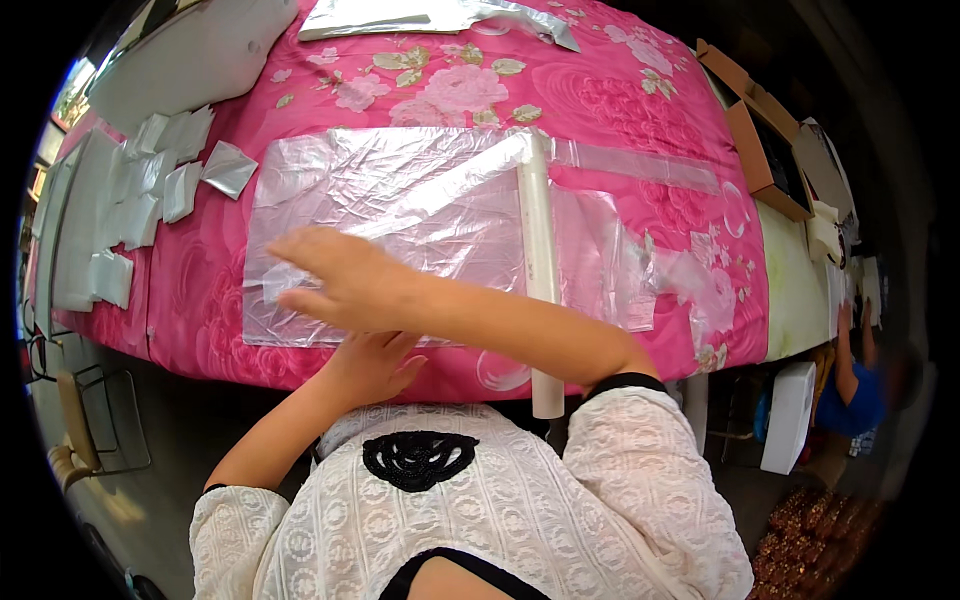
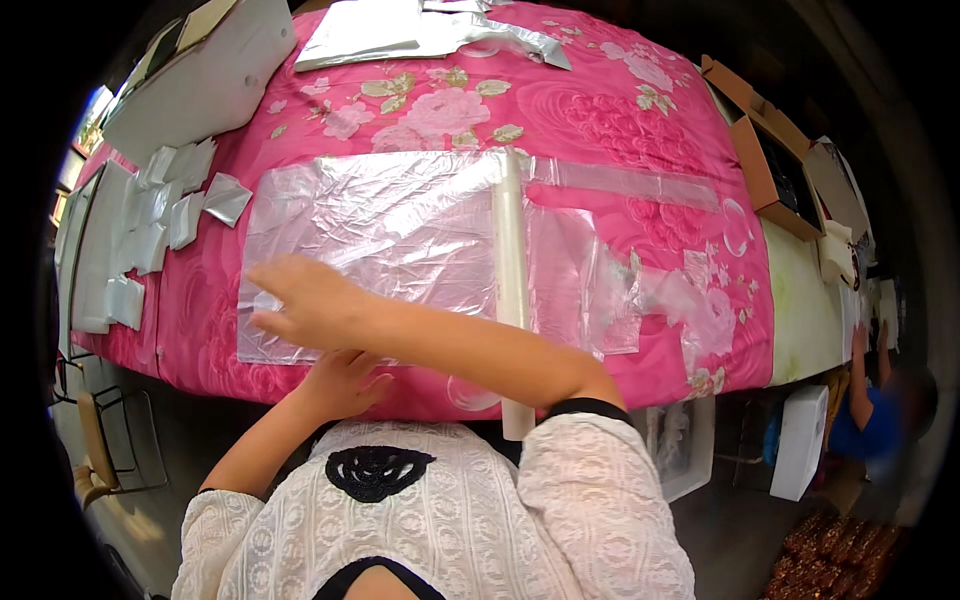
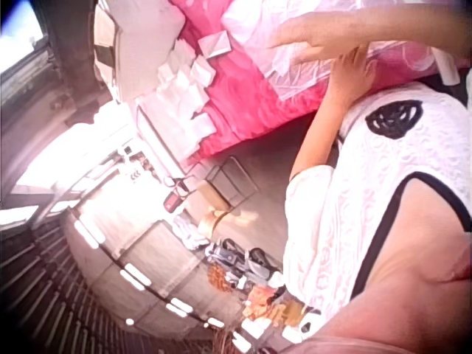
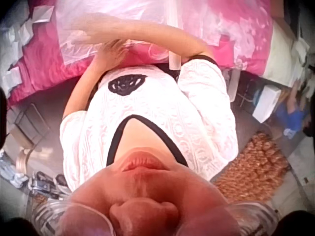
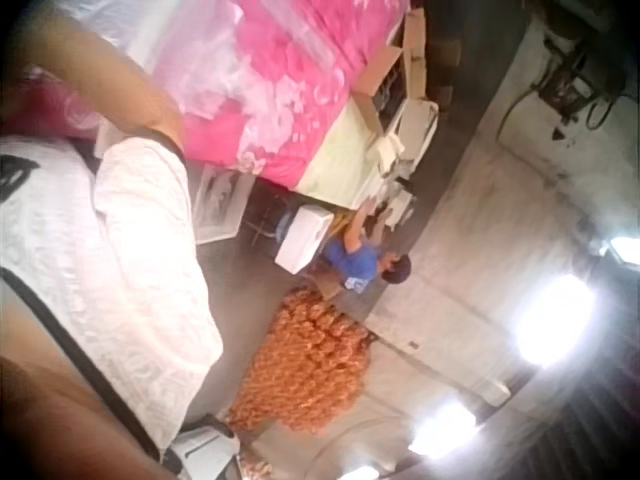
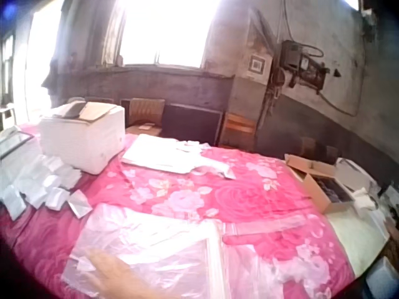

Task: The person wraps small white rectangular items in clear plastic film on a pink floral tablecloth. They unroll film, place an item, fold the film around it, and set the wrapped unit aside. The process repeats with multiple items.

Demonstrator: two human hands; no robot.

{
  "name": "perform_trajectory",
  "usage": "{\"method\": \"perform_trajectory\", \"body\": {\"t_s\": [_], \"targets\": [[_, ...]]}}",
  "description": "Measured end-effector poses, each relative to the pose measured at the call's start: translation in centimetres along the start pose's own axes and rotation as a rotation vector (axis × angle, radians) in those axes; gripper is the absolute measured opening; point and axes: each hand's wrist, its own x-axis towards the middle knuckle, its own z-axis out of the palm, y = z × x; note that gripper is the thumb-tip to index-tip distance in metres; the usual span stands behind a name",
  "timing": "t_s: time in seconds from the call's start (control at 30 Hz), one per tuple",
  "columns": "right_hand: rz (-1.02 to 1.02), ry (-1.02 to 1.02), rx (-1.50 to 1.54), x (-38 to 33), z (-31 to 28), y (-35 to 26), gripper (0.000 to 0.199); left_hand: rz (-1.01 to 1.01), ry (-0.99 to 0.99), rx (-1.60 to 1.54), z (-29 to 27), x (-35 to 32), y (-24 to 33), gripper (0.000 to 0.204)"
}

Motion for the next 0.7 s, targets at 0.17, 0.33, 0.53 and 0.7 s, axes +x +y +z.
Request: {"method": "perform_trajectory", "body": {"t_s": [0.17,0.33,0.53,0.7], "targets": [[0.025,0.163,-0.483,-12.5,-11.9,2.8,0.033,-0.09,0.304,-0.06,-3.3,-5.7,-1.3,0.045],[0.137,-0.092,-0.597,-19.3,-13.2,4.2,0.055,-0.271,0.462,-0.097,-4.1,-8.4,-2.5,0.039],[0.028,-0.248,-0.183,-9.8,-5.9,2.4,0.067,-0.289,0.569,-0.176,-5.5,-8.4,-2.7,0.035],[-0.222,-0.371,0.631,-1.0,1.7,-5.1,0.048,-0.408,0.732,-0.56,-5.9,-10.7,-3.1,0.033]]}}
